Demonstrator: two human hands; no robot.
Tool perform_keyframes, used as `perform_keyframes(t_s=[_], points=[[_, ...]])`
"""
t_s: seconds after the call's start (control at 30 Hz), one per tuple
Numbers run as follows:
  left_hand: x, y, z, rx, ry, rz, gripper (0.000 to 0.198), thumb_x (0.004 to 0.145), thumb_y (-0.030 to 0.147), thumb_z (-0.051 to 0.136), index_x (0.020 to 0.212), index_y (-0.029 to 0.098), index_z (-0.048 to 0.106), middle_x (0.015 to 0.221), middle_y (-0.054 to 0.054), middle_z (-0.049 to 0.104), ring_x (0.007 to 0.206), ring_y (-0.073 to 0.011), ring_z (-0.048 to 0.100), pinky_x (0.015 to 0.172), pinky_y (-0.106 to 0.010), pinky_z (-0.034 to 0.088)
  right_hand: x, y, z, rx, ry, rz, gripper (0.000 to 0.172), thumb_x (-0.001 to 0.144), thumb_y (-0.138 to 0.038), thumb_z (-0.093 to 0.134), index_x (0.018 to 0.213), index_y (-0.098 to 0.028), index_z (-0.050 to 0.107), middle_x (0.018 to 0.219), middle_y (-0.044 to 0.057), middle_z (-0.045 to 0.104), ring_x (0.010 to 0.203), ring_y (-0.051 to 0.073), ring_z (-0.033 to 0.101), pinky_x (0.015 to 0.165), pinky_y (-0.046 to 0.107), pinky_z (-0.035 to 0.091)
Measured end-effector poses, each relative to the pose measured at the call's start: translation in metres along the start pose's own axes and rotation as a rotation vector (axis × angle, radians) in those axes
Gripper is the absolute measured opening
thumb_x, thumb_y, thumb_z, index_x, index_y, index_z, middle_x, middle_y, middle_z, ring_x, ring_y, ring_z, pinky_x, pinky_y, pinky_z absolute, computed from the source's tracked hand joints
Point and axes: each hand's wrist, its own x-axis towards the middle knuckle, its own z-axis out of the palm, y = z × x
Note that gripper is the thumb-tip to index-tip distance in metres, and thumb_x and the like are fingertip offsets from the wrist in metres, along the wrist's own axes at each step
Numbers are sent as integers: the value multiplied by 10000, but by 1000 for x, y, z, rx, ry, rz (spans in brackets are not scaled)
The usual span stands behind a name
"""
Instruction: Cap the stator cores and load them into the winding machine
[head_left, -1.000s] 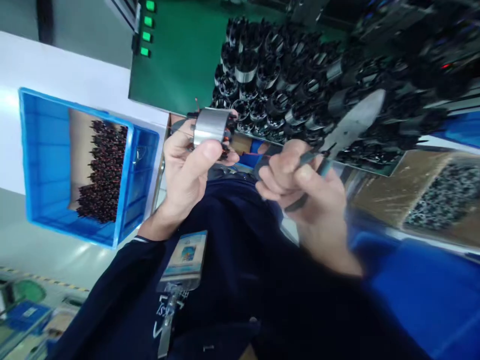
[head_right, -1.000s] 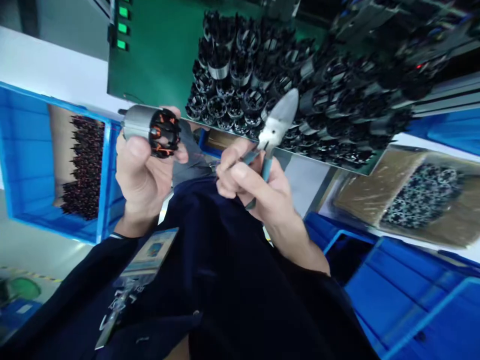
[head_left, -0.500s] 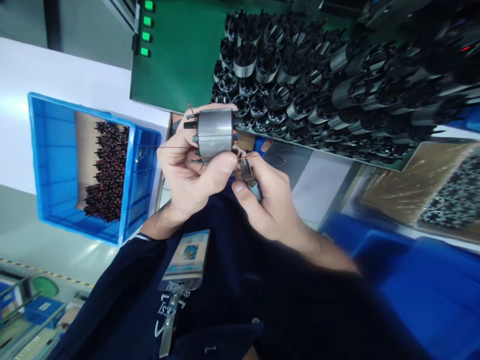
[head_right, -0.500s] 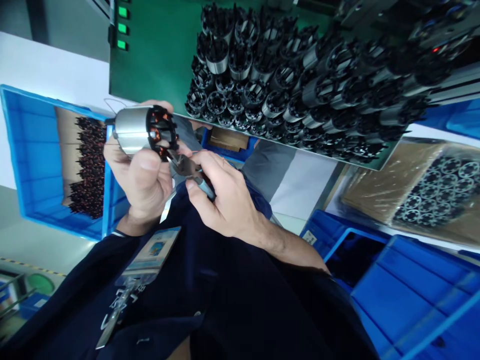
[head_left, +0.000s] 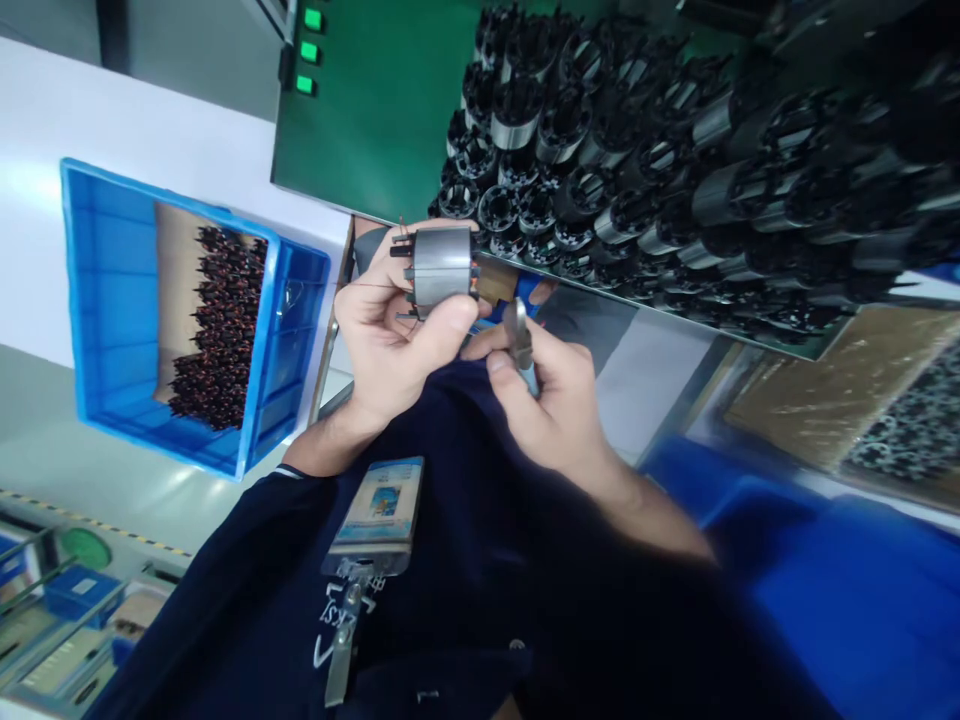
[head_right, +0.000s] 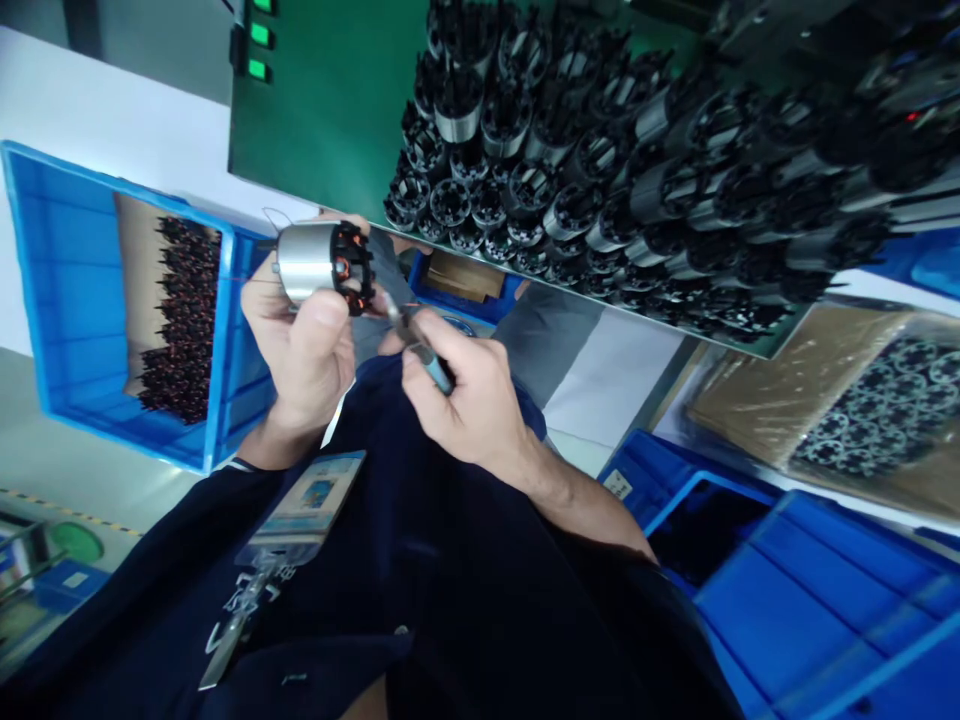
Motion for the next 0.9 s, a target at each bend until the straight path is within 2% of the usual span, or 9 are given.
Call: perform_keyframes(t_s=[0.07,0.13,0.33,0.4,0.47,0.57,0.63,0.8,0.9], points=[[2,-9,-22,22,84,76,453,1057,721,882,1006,278,806,1075,52,822,889,-117,856,783,-249,750,-5,12,-5,-24,18,110,204,1158,-303,617,1118,-246,809,977,-3,836,697,134,659,767,296,575],[7,-17,-69,94,190,70,433,1086,690,867,1044,265,792,970,43,777,780,-100,818,745,-233,732,-13,28,-14,-95,22,262,231,1125,-368,642,1141,-253,842,974,4,831,671,143,622,747,313,546],[19,-19,-303,705,565,8,482,1045,720,845,1050,246,756,1106,-43,816,934,-179,848,841,-296,687,-26,81,-32,-282,-232,622,466,1008,-644,621,1120,-250,843,935,80,797,743,270,688,814,436,602],[16,-19,-367,1062,600,-179,390,1104,607,752,1146,224,814,1316,-101,830,1061,-205,830,974,-344,667,-27,89,-28,-322,-299,631,472,1002,-666,612,1122,-262,826,915,85,783,783,307,728,864,488,638],[10,-22,-409,1322,505,-426,429,1163,544,640,1287,193,853,1497,-128,809,1203,-222,790,1103,-371,611,-27,92,-19,-356,-321,588,518,1005,-675,650,1306,-282,803,949,77,781,824,321,754,879,508,663],[-5,-30,-439,1429,373,-615,481,1151,551,655,1344,174,882,1549,-125,809,1337,-278,722,1157,-399,540,-22,90,-6,-286,-349,406,971,1020,-667,732,1867,-306,425,1159,99,799,914,314,782,814,470,683],[-18,-36,-447,1427,319,-659,470,1116,566,695,1286,180,903,1502,-126,829,1344,-310,708,1111,-401,528,-9,83,1,-231,-396,279,1154,1045,-656,751,1979,-332,154,1341,139,784,965,305,789,779,446,692],[-49,-49,-456,1388,164,-699,533,1174,547,523,1155,176,904,1404,-154,844,1263,-306,742,1057,-385,517,59,54,26,-372,-407,128,720,1075,-570,748,1749,-340,645,1438,160,748,1029,301,793,834,436,703],[-59,-54,-459,1367,158,-682,594,1178,579,461,1174,159,881,1387,-181,841,1259,-321,742,1066,-394,515,122,51,59,-467,-344,90,724,1044,-460,770,1735,-271,671,1448,186,703,1086,307,783,962,471,719]])
